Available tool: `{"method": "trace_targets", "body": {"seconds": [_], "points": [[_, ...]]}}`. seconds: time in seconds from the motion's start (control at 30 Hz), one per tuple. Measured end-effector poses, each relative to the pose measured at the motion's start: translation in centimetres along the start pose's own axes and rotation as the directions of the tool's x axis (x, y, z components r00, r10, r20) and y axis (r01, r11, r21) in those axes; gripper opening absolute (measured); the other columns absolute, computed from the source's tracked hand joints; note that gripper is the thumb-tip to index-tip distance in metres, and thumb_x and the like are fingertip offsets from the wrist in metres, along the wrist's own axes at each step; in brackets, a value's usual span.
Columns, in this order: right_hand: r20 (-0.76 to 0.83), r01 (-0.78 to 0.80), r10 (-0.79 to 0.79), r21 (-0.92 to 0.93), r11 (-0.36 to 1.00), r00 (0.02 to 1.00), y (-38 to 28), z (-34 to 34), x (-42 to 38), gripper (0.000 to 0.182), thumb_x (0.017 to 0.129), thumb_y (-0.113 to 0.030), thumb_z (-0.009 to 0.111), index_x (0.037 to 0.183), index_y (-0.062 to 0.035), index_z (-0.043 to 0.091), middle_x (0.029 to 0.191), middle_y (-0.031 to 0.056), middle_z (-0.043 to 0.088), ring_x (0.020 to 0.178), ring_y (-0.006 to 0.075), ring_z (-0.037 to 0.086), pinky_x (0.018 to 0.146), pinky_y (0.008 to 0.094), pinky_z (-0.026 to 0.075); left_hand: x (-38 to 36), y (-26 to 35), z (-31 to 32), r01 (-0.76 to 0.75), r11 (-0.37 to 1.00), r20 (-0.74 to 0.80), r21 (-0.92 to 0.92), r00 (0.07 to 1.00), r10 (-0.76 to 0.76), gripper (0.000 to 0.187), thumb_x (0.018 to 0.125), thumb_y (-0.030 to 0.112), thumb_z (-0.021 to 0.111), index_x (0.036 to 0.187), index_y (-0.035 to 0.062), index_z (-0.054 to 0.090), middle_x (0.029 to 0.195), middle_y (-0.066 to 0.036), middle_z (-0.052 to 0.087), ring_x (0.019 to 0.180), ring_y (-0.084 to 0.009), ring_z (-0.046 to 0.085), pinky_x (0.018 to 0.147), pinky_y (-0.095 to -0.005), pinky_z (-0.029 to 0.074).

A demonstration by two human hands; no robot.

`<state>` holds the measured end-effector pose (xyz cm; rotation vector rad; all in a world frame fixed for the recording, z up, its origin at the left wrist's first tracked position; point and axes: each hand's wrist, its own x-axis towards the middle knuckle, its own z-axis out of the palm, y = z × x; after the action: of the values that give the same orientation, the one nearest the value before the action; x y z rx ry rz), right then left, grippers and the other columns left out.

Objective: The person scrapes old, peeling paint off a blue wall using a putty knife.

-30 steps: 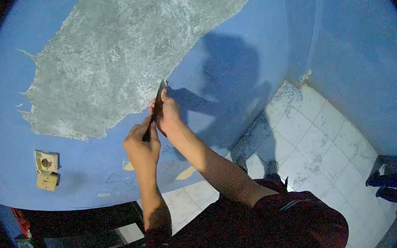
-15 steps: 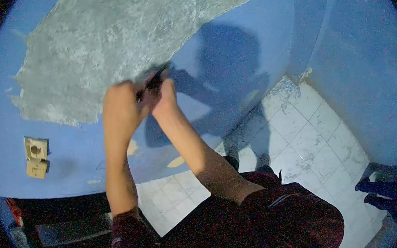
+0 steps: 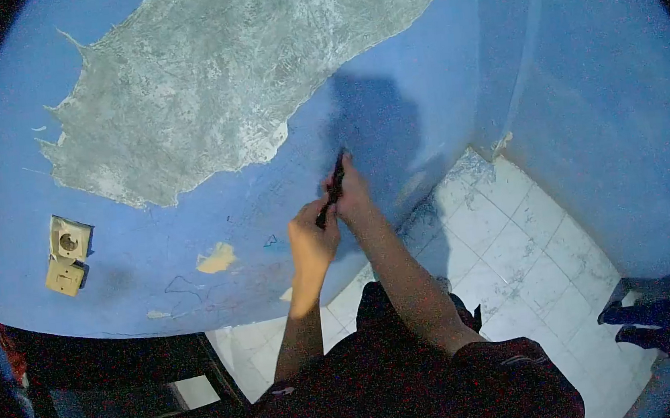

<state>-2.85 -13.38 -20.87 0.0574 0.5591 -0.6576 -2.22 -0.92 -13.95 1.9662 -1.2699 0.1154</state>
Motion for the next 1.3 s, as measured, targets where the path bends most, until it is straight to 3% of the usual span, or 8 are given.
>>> {"method": "trace_targets", "body": {"seconds": [0.1, 0.13, 0.4, 0.47, 0.6, 0.93, 1.17, 1.3], "points": [[0.039, -0.076, 0.082, -0.140, 0.987, 0.996, 2.2, 0.7, -0.7, 0.044, 0.097, -0.053, 0.047, 0.088, -0.0102, 0.048, 0.068, 0.0058, 0.051, 0.059, 0.0231, 0.053, 0.054, 0.0369, 0.045, -1.6, -0.4, -1.4, 0.093, 0.995, -0.069, -0.040, 0.993, -0.096, 0.019, 0.085, 0.005, 0.062, 0.102, -0.0020, 0.067, 0.088, -0.022, 0.068, 0.077, -0.0332, 0.068, 0.068, -0.0361, 0.052], [0.143, -0.094, 0.112, -0.131, 0.987, 0.983, 3.0, 1.0, -1.1, 0.040, 0.099, -0.049, 0.047, 0.088, -0.0105, 0.048, 0.070, 0.0051, 0.050, 0.061, 0.0217, 0.051, 0.059, 0.0367, 0.046, -1.7, -0.5, -2.2, 0.093, 0.995, -0.071, -0.042, 0.993, -0.096, 0.019, 0.085, 0.005, 0.062, 0.102, -0.0020, 0.067, 0.088, -0.022, 0.068, 0.077, -0.0332, 0.068, 0.068, -0.0361, 0.052], [0.443, -0.047, 0.082, -0.090, 0.995, 0.893, 6.2, 6.3, -3.9, 0.035, 0.101, -0.043, 0.045, 0.086, -0.0118, 0.049, 0.073, 0.0024, 0.050, 0.066, 0.0191, 0.049, 0.065, 0.0339, 0.044, -1.0, 0.7, -7.6, -0.018, 0.997, -0.220, 0.075, 0.975, 0.034, 0.020, 0.086, 0.003, 0.061, 0.104, -0.0033, 0.066, 0.091, -0.021, 0.067, 0.078, -0.0346, 0.067, 0.070, -0.0373, 0.051], [0.401, -0.095, 0.126, -0.096, 0.991, 0.907, 6.5, 7.5, -3.6, 0.037, 0.101, -0.045, 0.045, 0.085, -0.0113, 0.049, 0.070, 0.0018, 0.049, 0.063, 0.0173, 0.048, 0.062, 0.0333, 0.044, -0.1, 1.4, -8.3, 0.010, 0.994, -0.189, 0.107, 0.982, 0.010, 0.019, 0.085, 0.003, 0.062, 0.103, -0.0031, 0.066, 0.090, -0.021, 0.067, 0.080, -0.0352, 0.067, 0.071, -0.0378, 0.051], [0.377, 0.017, 0.005, -0.056, 0.998, 0.926, 6.6, 9.4, -3.0, 0.041, 0.100, -0.047, 0.045, 0.082, -0.0099, 0.050, 0.066, 0.0015, 0.047, 0.058, 0.0152, 0.046, 0.057, 0.0321, 0.043, 1.8, 0.5, -8.3, -0.059, 0.982, -0.172, 0.180, 0.981, 0.090, 0.018, 0.084, 0.003, 0.062, 0.100, -0.0032, 0.066, 0.089, -0.021, 0.066, 0.079, -0.0358, 0.066, 0.070, -0.0381, 0.051], [0.138, 0.051, -0.044, -0.047, 0.998, 0.989, 6.2, 11.5, -3.3, 0.048, 0.101, -0.046, 0.042, 0.073, -0.0075, 0.048, 0.059, 0.0031, 0.046, 0.050, 0.0152, 0.044, 0.048, 0.0319, 0.041, 4.1, -0.8, -8.1, -0.151, 0.957, -0.179, 0.247, 0.964, 0.198, 0.010, 0.080, 0.004, 0.068, 0.087, -0.0032, 0.068, 0.070, -0.016, 0.061, 0.059, -0.0280, 0.059, 0.055, -0.0352, 0.045], [0.252, -0.014, -0.007, 0.082, 0.997, 0.968, 6.7, 10.4, -0.9, 0.050, 0.099, -0.049, 0.047, 0.072, -0.0068, 0.043, 0.056, 0.0060, 0.043, 0.042, 0.0191, 0.042, 0.039, 0.0361, 0.038, 4.0, 1.7, -7.3, -0.089, 0.927, -0.156, 0.365, 0.975, 0.155, 0.012, 0.080, 0.001, 0.068, 0.091, -0.0028, 0.070, 0.070, -0.015, 0.058, 0.057, -0.0260, 0.057, 0.054, -0.0334, 0.044], [0.315, -0.006, 0.039, -0.103, 0.995, 0.948, 5.5, 10.1, -2.7, 0.056, 0.101, -0.050, 0.038, 0.063, -0.0088, 0.041, 0.054, 0.0030, 0.038, 0.044, 0.0147, 0.034, 0.042, 0.0312, 0.033, 3.1, 1.5, -6.3, -0.065, 0.952, -0.205, 0.299, 0.970, 0.131, 0.015, 0.079, -0.001, 0.070, 0.094, -0.0025, 0.070, 0.071, -0.012, 0.058, 0.057, -0.0225, 0.055, 0.053, -0.0316, 0.043]]}}
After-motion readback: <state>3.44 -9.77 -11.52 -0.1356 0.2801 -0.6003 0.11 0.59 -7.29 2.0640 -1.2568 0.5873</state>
